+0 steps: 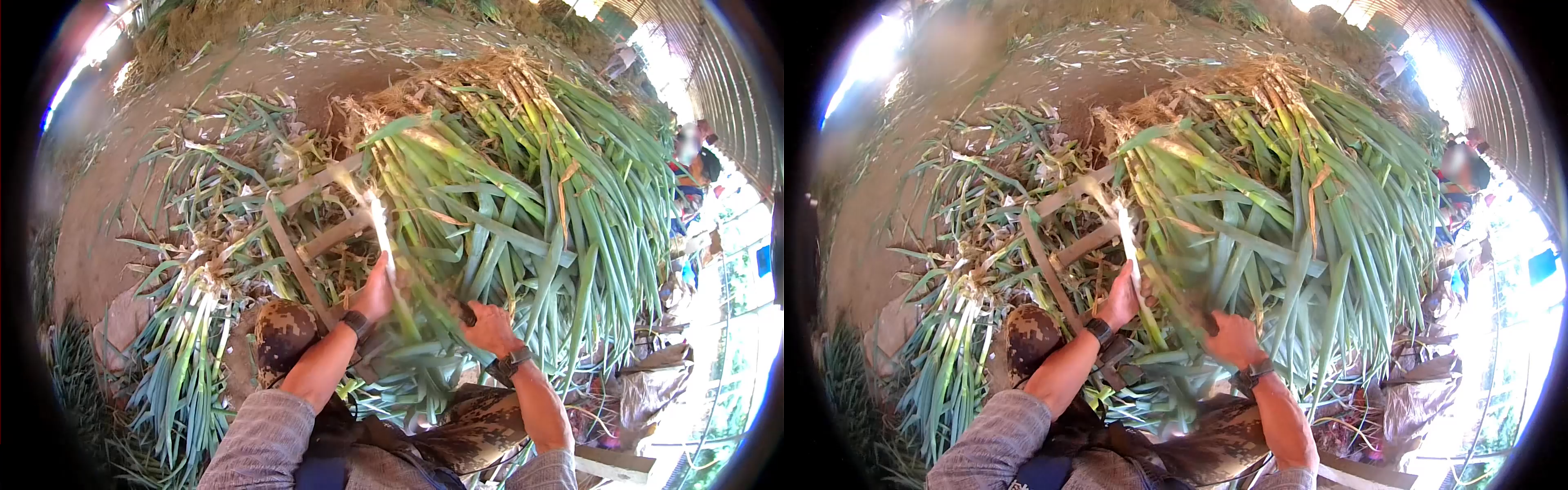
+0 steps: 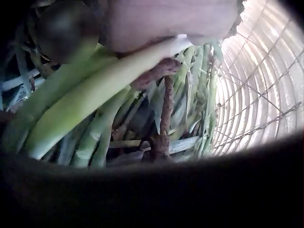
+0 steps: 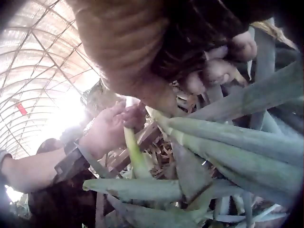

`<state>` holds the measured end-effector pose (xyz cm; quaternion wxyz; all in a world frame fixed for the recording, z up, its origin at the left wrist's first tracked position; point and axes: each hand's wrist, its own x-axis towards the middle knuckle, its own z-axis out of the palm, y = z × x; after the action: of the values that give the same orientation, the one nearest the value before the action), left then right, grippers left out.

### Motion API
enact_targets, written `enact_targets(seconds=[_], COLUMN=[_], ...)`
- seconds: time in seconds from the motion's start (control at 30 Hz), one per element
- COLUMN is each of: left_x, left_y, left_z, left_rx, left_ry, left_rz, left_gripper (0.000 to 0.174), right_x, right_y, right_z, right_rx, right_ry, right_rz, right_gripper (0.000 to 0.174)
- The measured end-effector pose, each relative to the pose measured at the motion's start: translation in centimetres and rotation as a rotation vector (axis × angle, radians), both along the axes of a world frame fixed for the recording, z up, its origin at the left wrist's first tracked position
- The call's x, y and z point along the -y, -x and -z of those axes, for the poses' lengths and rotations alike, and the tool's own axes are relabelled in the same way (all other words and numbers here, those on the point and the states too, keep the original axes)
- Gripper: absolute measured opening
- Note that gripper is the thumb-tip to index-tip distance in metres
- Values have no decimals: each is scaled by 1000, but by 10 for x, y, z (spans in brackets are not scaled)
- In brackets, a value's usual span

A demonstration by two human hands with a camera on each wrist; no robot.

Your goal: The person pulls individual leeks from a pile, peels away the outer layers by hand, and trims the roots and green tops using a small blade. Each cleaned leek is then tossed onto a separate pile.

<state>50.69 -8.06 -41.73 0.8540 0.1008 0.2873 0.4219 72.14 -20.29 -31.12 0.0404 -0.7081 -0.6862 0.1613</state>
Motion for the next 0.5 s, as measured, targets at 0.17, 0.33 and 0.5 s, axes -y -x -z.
enact_targets(seconds=[0.17, 0.33, 0.5], left_x=[1, -15, -18], left_y=[8, 7, 11], left_z=[-4, 73, 78], left_rx=[-32, -391, -401], left_ry=[28, 29, 22], left_rz=[21, -185, -191], left_gripper=[34, 15, 12], right_x=[-7, -4, 16], right_y=[6, -7, -33], right_z=[-2, -9, -11], right_rx=[-110, -62, -38], right_ry=[-60, 184, 170], right_rz=[-22, 16, 24], right_gripper=[36, 36, 41])
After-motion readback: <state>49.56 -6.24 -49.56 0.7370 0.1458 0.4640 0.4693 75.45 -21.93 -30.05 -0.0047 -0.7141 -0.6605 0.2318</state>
